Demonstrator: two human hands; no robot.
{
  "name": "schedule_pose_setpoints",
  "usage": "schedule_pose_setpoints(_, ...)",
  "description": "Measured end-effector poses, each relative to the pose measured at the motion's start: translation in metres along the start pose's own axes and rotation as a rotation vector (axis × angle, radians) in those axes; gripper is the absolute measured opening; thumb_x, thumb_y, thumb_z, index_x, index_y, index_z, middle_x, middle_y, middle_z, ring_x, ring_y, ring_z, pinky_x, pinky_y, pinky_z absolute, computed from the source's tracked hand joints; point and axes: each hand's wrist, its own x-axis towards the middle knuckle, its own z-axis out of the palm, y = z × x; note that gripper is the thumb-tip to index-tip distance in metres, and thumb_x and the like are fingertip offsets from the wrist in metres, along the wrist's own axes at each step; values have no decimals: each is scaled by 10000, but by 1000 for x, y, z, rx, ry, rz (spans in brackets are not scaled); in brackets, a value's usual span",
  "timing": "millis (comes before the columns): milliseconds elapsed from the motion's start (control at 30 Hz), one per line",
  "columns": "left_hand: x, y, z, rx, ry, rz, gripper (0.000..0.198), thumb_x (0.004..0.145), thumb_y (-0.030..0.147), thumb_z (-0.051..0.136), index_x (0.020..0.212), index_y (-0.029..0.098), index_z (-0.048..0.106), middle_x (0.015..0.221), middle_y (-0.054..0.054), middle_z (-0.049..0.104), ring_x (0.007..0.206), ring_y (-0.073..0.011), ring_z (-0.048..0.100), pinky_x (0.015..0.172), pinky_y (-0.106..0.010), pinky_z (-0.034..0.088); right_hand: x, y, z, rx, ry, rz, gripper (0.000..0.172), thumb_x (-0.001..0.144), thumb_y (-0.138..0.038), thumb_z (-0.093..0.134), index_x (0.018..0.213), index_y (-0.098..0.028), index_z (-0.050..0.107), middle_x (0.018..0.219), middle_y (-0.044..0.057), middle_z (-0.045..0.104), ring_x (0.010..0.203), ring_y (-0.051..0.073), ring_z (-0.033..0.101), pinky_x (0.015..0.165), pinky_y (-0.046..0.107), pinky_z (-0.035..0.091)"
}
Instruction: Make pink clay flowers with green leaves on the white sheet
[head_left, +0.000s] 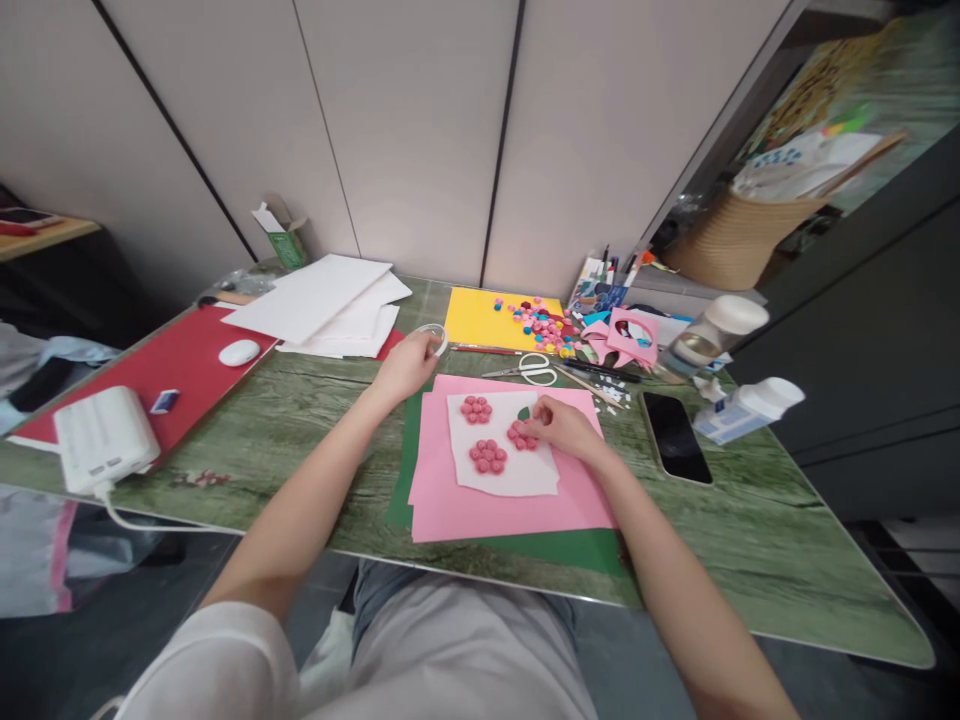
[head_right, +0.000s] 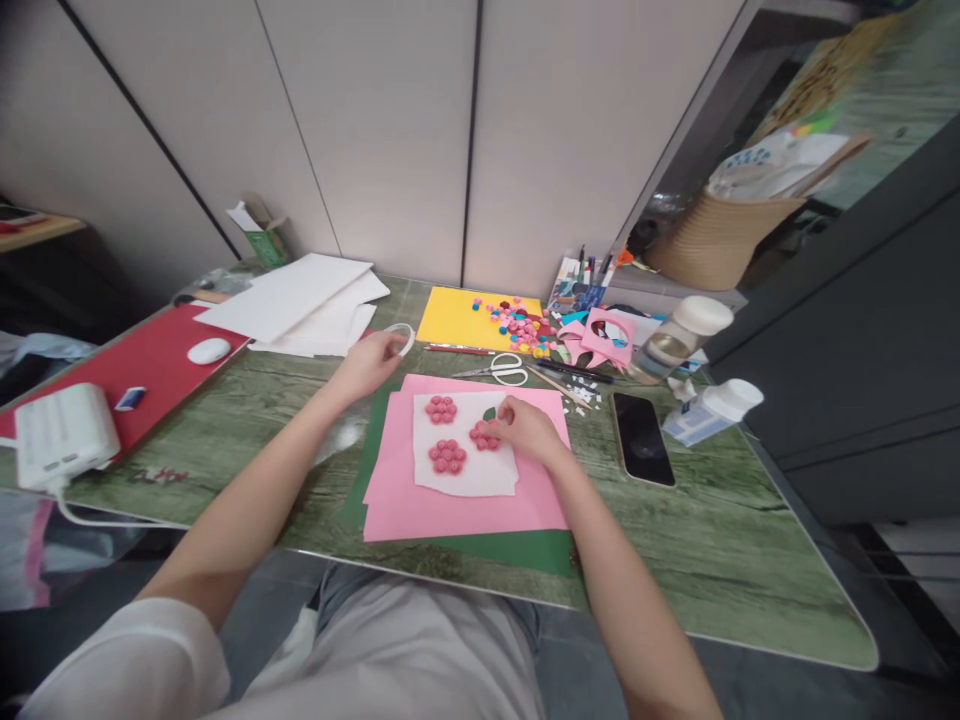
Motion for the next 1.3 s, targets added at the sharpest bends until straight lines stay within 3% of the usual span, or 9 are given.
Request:
schedule_pose_setpoints(200,-4,15,5,-368,6,28,328,746,234,494,1059,152,548,858,-36,587,752,-136,546,716,-255,432,0,2,2,-30,-4,-30,379,557,-518,650,693,-205,482,656,-33,543,579,117,468,499,213,259)
schedule_pose_setpoints(400,-13,40,9,-863,-116,32,339,702,242,581,1025,141,565,780,-12,551,713,-115,530,673,-245,424,-1,3,2,-10,4,-50,383,560,-513,657,693,-202,478,651,-32,543,579,119,465,509,217,272)
schedule_pose_setpoints(500,-20,53,9,-1012,-186,41,320,691,242,604,996,150,571,788,-15,560,742,-125,540,671,-249,423,-1,1,-1,110,29,-42,332,691,-527,540,706,-198,497,653,-27,550,593,126,475,532,227,307)
schedule_pose_setpoints(567,-26,60,11,-1066,-229,46,304,688,241,614,975,155,567,798,-19,569,744,-129,547,659,-250,427,-3,-4,-4,227,119,-53,336,801,-501,400,711,-194,504,658,-18,550,617,133,483,558,239,336)
schedule_pose_setpoints(700,-39,76,15,-1046,-281,126,271,710,238,599,966,156,565,861,-43,599,738,-125,555,649,-252,434,-13,-26,-11,283,390,-136,265,820,-426,439,749,-187,530,671,-6,541,601,130,475,561,252,353)
schedule_pose_setpoints(833,-51,90,17,-875,-218,215,192,711,204,588,897,161,602,861,-38,614,741,-119,548,661,-245,425,-27,-48,-19,272,566,-256,144,803,-326,519,862,-203,565,758,10,560,678,138,520,629,271,405)
schedule_pose_setpoints(1033,-57,96,20,-780,-175,191,153,711,248,594,838,163,607,779,-25,609,704,-120,538,647,-242,416,-33,-53,-21,237,614,-380,179,812,-230,521,968,-248,607,966,40,579,838,159,564,783,329,449)
schedule_pose_setpoints(1133,-57,96,20,-759,-174,197,143,707,266,600,802,159,588,751,-12,580,679,-109,506,635,-236,396,-33,-53,-19,243,633,-394,161,808,-213,526,922,-254,632,942,39,585,910,176,555,800,339,457)
schedule_pose_setpoints(1300,-56,96,19,-751,-184,169,168,727,309,580,744,164,498,673,25,477,600,-89,402,569,-223,333,-33,-56,-15,289,575,-379,106,787,-211,558,830,-238,651,899,34,572,872,165,561,783,328,468)
